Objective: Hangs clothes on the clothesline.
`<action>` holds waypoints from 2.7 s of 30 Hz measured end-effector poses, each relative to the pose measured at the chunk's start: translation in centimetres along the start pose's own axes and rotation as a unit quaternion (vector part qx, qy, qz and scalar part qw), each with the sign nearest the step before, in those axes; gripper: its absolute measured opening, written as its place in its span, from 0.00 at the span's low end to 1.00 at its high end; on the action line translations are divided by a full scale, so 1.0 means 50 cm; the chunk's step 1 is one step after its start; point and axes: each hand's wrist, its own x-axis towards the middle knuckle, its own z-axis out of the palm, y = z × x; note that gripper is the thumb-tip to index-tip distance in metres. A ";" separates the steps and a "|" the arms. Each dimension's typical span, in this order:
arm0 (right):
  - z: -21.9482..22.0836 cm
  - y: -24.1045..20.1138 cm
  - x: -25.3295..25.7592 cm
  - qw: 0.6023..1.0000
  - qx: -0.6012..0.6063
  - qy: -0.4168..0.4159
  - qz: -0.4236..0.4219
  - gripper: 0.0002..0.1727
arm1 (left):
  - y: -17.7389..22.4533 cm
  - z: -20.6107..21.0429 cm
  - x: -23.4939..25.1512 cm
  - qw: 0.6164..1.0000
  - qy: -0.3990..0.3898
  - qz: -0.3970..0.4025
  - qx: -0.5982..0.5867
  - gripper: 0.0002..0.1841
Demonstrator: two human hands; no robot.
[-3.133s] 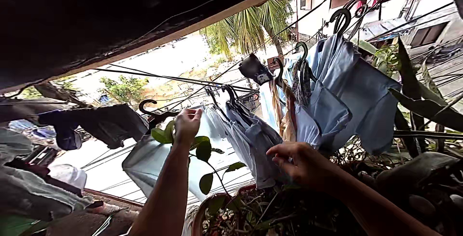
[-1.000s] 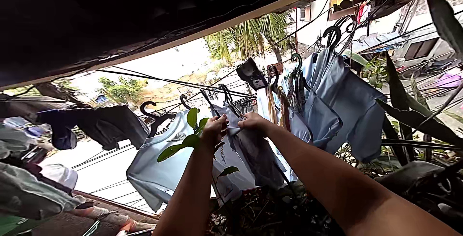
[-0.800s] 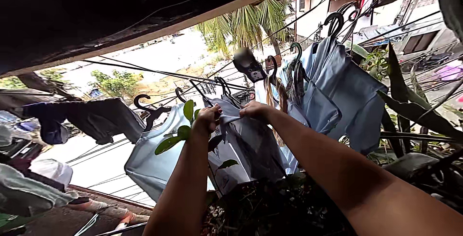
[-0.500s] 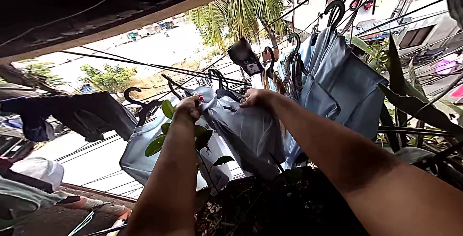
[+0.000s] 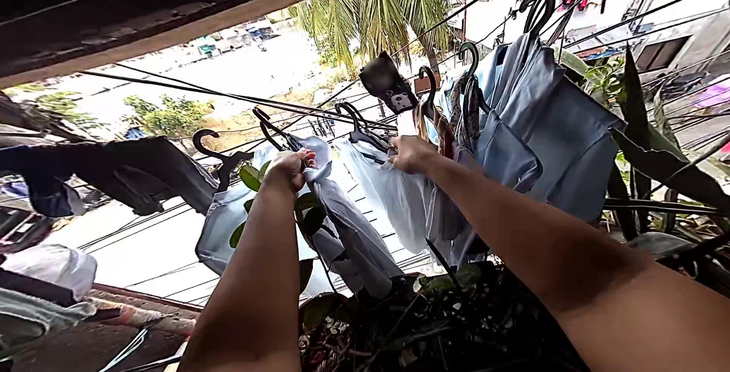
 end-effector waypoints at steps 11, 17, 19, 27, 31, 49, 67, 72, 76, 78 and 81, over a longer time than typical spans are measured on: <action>0.076 -0.061 -0.052 0.981 -0.063 0.169 -0.070 0.39 | -0.014 0.006 -0.012 0.998 0.016 -0.036 -0.045 0.07; 0.157 -0.140 -0.122 0.971 0.208 -0.032 -0.115 0.81 | 0.015 0.045 -0.009 0.982 0.046 -0.061 -0.174 0.03; 0.169 -0.126 -0.112 0.975 0.217 -0.011 -0.050 0.79 | 0.006 0.047 -0.006 0.978 0.047 -0.053 -0.199 0.03; 0.176 0.003 -0.036 0.981 0.191 0.034 -0.011 0.16 | -0.024 0.019 -0.014 0.998 -0.033 -0.054 -0.017 0.20; 0.182 0.009 -0.028 0.978 0.202 0.044 -0.002 0.16 | -0.020 0.006 -0.021 0.994 -0.083 -0.069 0.027 0.24; 0.192 0.017 -0.017 0.990 0.132 -0.046 -0.001 0.16 | 0.001 -0.135 -0.051 0.962 0.028 0.075 0.261 0.22; 0.201 -0.072 -0.024 0.980 0.175 0.053 -0.084 0.19 | 0.004 -0.097 0.035 0.967 0.062 0.213 0.127 0.21; 0.200 -0.103 -0.020 0.978 0.157 0.113 -0.073 0.16 | 0.007 -0.173 0.059 0.970 0.142 0.197 0.001 0.18; 0.208 -0.108 0.000 0.975 0.150 0.129 -0.099 0.15 | 0.012 -0.222 0.089 0.964 0.178 0.188 0.061 0.18; 0.209 -0.118 0.011 0.977 0.144 0.121 -0.102 0.15 | 0.012 -0.228 0.099 0.955 0.199 0.188 0.117 0.19; 0.206 -0.129 0.021 0.978 0.146 0.114 -0.093 0.15 | 0.018 -0.238 0.111 0.945 0.197 0.202 0.167 0.20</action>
